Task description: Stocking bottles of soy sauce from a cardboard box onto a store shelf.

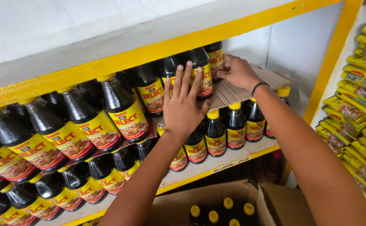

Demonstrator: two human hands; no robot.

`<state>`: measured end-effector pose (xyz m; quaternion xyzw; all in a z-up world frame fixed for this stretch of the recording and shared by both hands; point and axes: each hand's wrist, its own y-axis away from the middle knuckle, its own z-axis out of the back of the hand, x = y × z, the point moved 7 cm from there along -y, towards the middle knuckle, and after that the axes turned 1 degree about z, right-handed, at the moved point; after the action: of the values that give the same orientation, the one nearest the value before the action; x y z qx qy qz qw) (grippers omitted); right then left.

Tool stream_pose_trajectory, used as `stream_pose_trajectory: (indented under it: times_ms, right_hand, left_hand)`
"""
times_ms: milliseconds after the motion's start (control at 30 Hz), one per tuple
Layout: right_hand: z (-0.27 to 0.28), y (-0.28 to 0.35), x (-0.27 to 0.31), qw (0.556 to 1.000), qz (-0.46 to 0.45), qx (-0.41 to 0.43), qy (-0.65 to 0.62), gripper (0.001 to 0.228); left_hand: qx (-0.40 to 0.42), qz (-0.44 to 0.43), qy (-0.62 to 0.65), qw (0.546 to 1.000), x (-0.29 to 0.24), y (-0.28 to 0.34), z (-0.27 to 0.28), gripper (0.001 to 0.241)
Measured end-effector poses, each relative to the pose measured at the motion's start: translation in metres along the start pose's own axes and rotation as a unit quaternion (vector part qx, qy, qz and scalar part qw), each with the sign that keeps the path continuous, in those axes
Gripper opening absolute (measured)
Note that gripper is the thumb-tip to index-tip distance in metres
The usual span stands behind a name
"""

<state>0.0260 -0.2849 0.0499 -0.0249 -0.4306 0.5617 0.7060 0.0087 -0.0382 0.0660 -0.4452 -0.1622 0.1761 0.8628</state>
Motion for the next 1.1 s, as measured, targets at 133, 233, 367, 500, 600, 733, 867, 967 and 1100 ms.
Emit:
stream_pose_trajectory:
  times_ms: [133,233,367,500,600,733,867,967,1100]
  right_hand:
    - [-0.006,-0.001,-0.01,0.999,0.009,-0.016,-0.034,0.053]
    - [-0.004,0.001,-0.005,1.0,0.007,-0.015,-0.005,0.058]
    - [-0.008,-0.002,-0.007,0.999,0.006,0.001,0.047,0.06]
    - [-0.006,0.013,0.014,0.997,-0.015,0.017,0.075,0.065]
    - [0.002,0.027,0.029,0.994,0.022,-0.072,0.084,0.061]
    - [0.002,0.028,0.015,0.998,0.031,-0.038,0.037,0.041]
    - [0.014,0.042,0.009,0.992,-0.018,-0.02,0.124,0.03]
    - [0.029,0.068,0.025,0.993,0.047,-0.068,0.089,0.039]
    - [0.041,0.123,0.056,0.991,0.107,-0.073,0.025,0.038]
  left_hand:
    - [0.009,0.005,-0.002,1.0,0.0,0.001,-0.003,0.092]
    - [0.002,0.005,-0.007,1.0,0.0,0.002,-0.002,0.091]
    - [0.011,0.012,-0.008,1.0,0.002,0.003,-0.003,0.09]
    - [0.029,0.009,-0.017,0.999,0.003,0.006,-0.006,0.081]
    - [0.024,-0.019,-0.052,0.998,0.004,0.013,-0.007,0.071]
    - [0.054,-0.031,-0.068,0.996,0.008,0.016,-0.005,0.071]
    - [0.073,-0.016,-0.05,0.996,0.008,0.018,-0.002,0.073]
    - [0.081,-0.029,-0.043,0.995,0.008,0.031,0.007,0.074]
    - [0.127,-0.081,-0.024,0.988,0.006,0.068,0.032,0.075]
